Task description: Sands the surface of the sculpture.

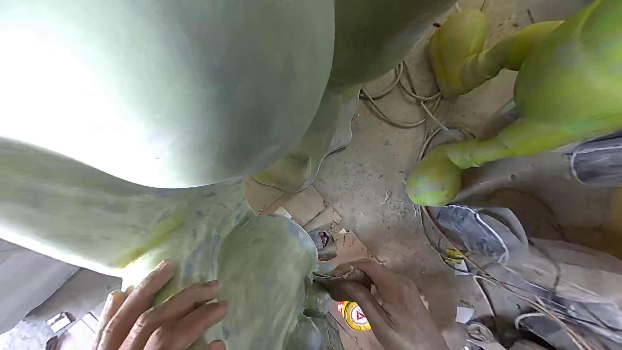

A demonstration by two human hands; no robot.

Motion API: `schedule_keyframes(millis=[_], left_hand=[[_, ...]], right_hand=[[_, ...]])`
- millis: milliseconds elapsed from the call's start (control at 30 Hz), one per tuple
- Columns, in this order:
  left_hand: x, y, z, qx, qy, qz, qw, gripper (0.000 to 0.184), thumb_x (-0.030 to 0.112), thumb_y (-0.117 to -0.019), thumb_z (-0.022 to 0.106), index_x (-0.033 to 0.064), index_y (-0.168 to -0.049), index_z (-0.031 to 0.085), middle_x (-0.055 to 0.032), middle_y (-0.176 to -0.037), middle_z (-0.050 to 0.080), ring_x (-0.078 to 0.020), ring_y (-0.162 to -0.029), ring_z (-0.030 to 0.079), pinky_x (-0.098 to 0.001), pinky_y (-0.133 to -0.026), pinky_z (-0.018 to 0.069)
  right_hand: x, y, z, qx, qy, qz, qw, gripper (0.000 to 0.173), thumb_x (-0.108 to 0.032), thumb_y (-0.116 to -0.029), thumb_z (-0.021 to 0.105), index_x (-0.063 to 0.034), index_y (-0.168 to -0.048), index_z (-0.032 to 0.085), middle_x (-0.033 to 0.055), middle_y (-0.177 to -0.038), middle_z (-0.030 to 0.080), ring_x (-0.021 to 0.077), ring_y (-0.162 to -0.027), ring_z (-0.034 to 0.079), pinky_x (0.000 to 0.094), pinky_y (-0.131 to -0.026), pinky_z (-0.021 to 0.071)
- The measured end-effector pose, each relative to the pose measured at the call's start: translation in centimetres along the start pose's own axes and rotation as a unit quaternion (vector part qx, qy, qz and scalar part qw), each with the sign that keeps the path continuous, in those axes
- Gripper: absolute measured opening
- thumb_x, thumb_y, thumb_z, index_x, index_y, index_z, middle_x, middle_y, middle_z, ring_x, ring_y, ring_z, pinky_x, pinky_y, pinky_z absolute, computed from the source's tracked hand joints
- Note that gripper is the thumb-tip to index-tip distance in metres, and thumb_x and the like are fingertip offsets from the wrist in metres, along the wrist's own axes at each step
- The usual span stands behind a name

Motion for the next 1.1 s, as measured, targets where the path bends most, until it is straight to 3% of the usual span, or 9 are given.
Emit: schedule_keyframes(millis=[167,333,400,533,633,733,900,1000,1100], left_hand=[[-0.1,0.0,0.2,0.0,-0.004,-0.003,1.0,0.038,0.036,-0.1021,0.044,0.0099,-0.101,0.071,-0.0139,-0.113,0.072,-0.0374,-0.137,0.047,-0.0578,-0.121,0.0177],[-0.3,0.0,0.3,-0.008,-0.007,0.001,1.0,0.038,0.036,-0.1023,0.042,0.0112,-0.102,0.07,-0.0127,-0.115,0.072,-0.0366,-0.139,0.045,-0.0574,-0.12,0.0181],[-0.5,0.2,0.3,-0.011,-0.004,0.0,1.0,0.038,0.037,-0.1024,0.041,0.012,-0.102,0.07,-0.0114,-0.116,0.071,-0.0354,-0.14,0.044,-0.0568,-0.12,0.0177],[-0.5,0.3,0.3,-0.006,-0.003,-0.003,1.0,0.038,0.037,-0.102,0.041,0.0127,-0.102,0.07,-0.0105,-0.116,0.072,-0.0346,-0.14,0.044,-0.0571,-0.121,0.017],[-0.5,0.2,0.2,-0.01,-0.002,0.001,1.0,0.039,0.038,-0.1021,0.042,0.0115,-0.101,0.07,-0.0125,-0.115,0.072,-0.0363,-0.139,0.045,-0.058,-0.12,0.0176],[-0.5,0.1,0.2,-0.012,0.002,0.003,1.0,0.039,0.037,-0.1023,0.042,0.0106,-0.101,0.071,-0.0135,-0.115,0.072,-0.0373,-0.139,0.045,-0.0584,-0.12,0.0178],[-0.5,0.1,0.2,-0.01,-0.001,-0.001,1.0,0.038,0.037,-0.1018,0.042,0.012,-0.101,0.071,-0.0116,-0.114,0.072,-0.0366,-0.139,0.045,-0.0586,-0.12,0.0175],[-0.5,0.2,0.2,-0.012,0.001,-0.001,1.0,0.038,0.036,-0.102,0.042,0.0115,-0.101,0.07,-0.0126,-0.115,0.072,-0.0377,-0.139,0.045,-0.0594,-0.12,0.0181],[-0.4,0.3,0.2,-0.01,0.007,-0.004,1.0,0.038,0.037,-0.1023,0.042,0.0118,-0.101,0.07,-0.0125,-0.116,0.072,-0.0371,-0.14,0.044,-0.0588,-0.121,0.0177]], right_hand=[[-0.3,-2.4,-0.1,-0.065,0.077,-0.025,0.995,0.022,-0.031,-0.1009,0.055,-0.018,-0.107,0.071,-0.0045,-0.089,0.071,0.0042,-0.081,0.069,0.0256,-0.073,0.0577],[0.9,-1.5,-0.2,-0.105,0.066,0.062,0.99,0.042,-0.046,-0.1024,0.049,-0.0209,-0.134,0.062,-0.0002,-0.106,0.073,0.0105,-0.095,0.071,0.0354,-0.083,0.0587],[1.8,-0.2,0.0,-0.061,0.002,0.1,0.993,0.053,-0.056,-0.1005,0.05,-0.0181,-0.137,0.061,-0.0002,-0.108,0.073,0.0074,-0.096,0.071,0.0305,-0.082,0.0601],[2.1,1.3,-0.4,0.044,-0.213,0.153,0.964,0.052,-0.042,-0.095,0.068,-0.0074,-0.132,0.055,0.0044,-0.111,0.072,0.0139,-0.097,0.073,0.0319,-0.082,0.064],[0.6,2.1,0.8,0.047,-0.239,0.145,0.959,0.049,-0.036,-0.096,0.066,-0.0007,-0.126,0.053,0.0055,-0.109,0.071,0.0115,-0.096,0.072,0.0303,-0.082,0.0631],[-0.1,2.3,1.0,0.016,-0.223,0.123,0.967,0.042,-0.033,-0.0968,0.065,-0.0022,-0.121,0.051,0.0039,-0.108,0.069,0.0091,-0.097,0.069,0.0282,-0.082,0.061],[1.1,1.6,-0.8,0.005,-0.176,0.149,0.973,0.058,-0.036,-0.0965,0.063,-0.0124,-0.148,0.05,0.0028,-0.127,0.069,0.0097,-0.109,0.069,0.0301,-0.091,0.0606],[0.3,1.4,-1.4,0.072,-0.156,0.138,0.975,0.042,-0.031,-0.098,0.063,-0.0091,-0.133,0.06,0.0008,-0.112,0.074,0.0079,-0.098,0.072,0.0271,-0.084,0.062],[-0.7,1.4,-1.6,0.112,-0.028,0.081,0.99,0.034,-0.031,-0.0967,0.06,-0.0113,-0.124,0.066,-0.0013,-0.103,0.073,0.0016,-0.092,0.069,0.0214,-0.08,0.0587]])
Point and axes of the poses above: each hand's wrist, its own y-axis away from the middle knuckle, its own z-axis out of the palm, x = y × z, the point moved 4 cm from there along -y, towards the middle knuckle
